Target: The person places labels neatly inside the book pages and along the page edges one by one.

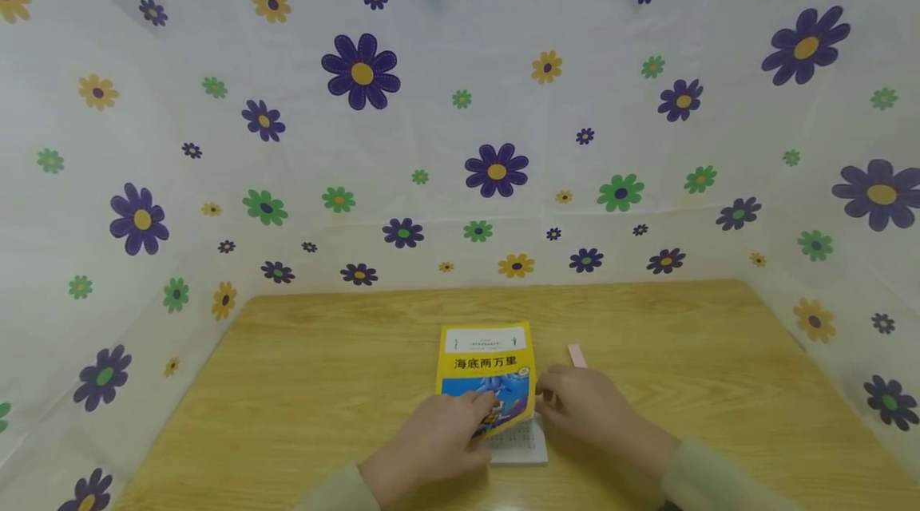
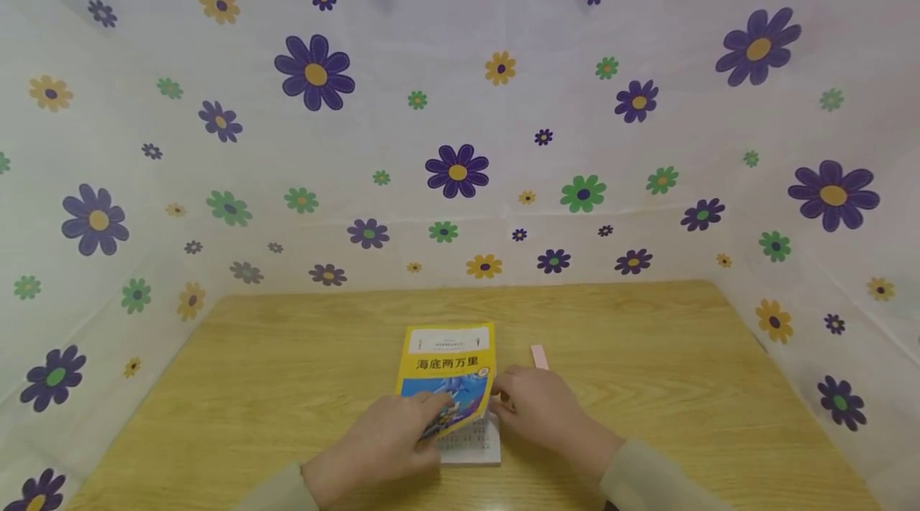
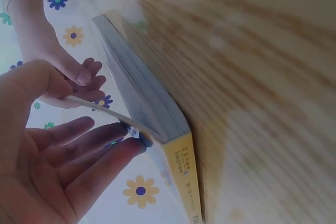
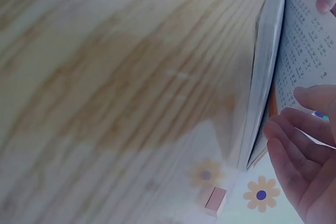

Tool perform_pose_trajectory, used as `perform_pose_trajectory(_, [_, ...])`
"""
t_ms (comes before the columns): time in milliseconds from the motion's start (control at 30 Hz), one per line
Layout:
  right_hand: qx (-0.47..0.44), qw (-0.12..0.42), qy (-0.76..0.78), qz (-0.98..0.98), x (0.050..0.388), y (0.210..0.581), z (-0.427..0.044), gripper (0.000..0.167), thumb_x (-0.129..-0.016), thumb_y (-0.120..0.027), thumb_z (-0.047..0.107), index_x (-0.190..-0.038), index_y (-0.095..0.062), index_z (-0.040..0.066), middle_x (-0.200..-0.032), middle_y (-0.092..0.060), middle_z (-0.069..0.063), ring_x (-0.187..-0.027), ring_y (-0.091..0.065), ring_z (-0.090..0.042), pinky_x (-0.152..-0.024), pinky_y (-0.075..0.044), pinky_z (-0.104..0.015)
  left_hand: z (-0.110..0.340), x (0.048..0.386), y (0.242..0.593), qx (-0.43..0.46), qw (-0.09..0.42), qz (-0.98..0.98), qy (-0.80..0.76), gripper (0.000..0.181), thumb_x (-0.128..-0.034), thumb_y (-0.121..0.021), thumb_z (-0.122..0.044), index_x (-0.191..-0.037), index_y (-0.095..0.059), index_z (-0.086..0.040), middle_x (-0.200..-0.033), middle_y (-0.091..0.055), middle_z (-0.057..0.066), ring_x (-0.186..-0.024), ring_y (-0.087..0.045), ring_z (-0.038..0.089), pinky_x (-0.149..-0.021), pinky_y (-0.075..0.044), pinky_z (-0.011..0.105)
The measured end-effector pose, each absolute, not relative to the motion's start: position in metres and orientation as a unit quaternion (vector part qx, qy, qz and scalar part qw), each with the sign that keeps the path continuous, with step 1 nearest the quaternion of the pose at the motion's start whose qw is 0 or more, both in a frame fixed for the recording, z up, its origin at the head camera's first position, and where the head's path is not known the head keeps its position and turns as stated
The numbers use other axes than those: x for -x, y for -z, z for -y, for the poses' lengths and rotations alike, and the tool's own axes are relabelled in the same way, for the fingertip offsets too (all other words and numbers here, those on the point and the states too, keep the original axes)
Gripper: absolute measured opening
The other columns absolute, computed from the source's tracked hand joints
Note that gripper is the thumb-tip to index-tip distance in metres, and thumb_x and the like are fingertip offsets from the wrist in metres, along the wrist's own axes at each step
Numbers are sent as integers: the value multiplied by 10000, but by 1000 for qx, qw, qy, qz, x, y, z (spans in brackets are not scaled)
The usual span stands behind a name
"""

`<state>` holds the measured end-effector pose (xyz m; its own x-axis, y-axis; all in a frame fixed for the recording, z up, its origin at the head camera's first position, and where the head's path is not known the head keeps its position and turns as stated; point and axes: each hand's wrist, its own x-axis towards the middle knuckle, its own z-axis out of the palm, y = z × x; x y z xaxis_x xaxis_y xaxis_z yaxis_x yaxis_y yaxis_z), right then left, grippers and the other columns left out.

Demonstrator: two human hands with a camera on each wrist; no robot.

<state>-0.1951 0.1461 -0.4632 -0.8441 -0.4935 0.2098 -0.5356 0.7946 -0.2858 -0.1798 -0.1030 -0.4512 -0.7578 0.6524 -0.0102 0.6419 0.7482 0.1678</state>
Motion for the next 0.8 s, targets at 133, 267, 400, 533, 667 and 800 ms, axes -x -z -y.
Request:
perform_pose_trajectory(133, [-268,59,-173,946,196,463,-147,112,-901,-830,202,-976,-780,136,-885,-743,36,-737,-642,-50,-660,-554,-201,103,180,451,-355,12,-932,-76,435,-934,-741,-351,-1286,-644,-116,-1083,-783,22,-688,-575,8,-641,-580,190])
perform_pose_trajectory(267, [-267,61,-179,945,197,462,-148,147,-911,-823,185,-1030,-776,113,-897,-749,32,-743,-643,-52,-655,-552,-203,104,180,449,-362,-4,-929,-81,440,-954,-721,-336,-1319,-628,-108,-1061,-794,36,-619,-534,-2,-569,-518,150])
perform_pose_trajectory(400, [-247,45,-192,949,198,457,-145,231,-929,-808,187,-1137,-764,97,-922,-757,39,-756,-643,-48,-660,-552,-203,106,180,448,-363,-8,-927,-97,489,-935,-714,-289,-1378,-595,-118,-1094,-787,45,-641,-519,-6,-572,-489,125])
perform_pose_trajectory(533, [-238,38,-200,950,198,451,-142,301,-941,-798,191,-1221,-741,97,-947,-765,40,-778,-658,-54,-676,-561,-200,109,181,449,-362,-18,-926,-107,567,-920,-714,-284,-1445,-568,-125,-1217,-764,67,-722,-564,2,-650,-560,159])
perform_pose_trajectory(667, [-247,44,-200,947,200,448,-140,327,-950,-796,189,-1255,-724,95,-967,-772,36,-799,-683,-66,-686,-575,-201,110,180,446,-363,-13,-924,-116,605,-910,-704,-256,-1482,-552,-132,-1327,-709,76,-733,-554,11,-659,-556,156])
perform_pose_trajectory(800, [-255,46,-204,944,203,446,-138,345,-958,-792,192,-1280,-714,95,-993,-771,37,-818,-689,-64,-695,-581,-199,111,179,441,-365,-13,-924,-111,657,-898,-697,-233,-1526,-522,-149,-1352,-677,65,-743,-533,20,-629,-501,134])
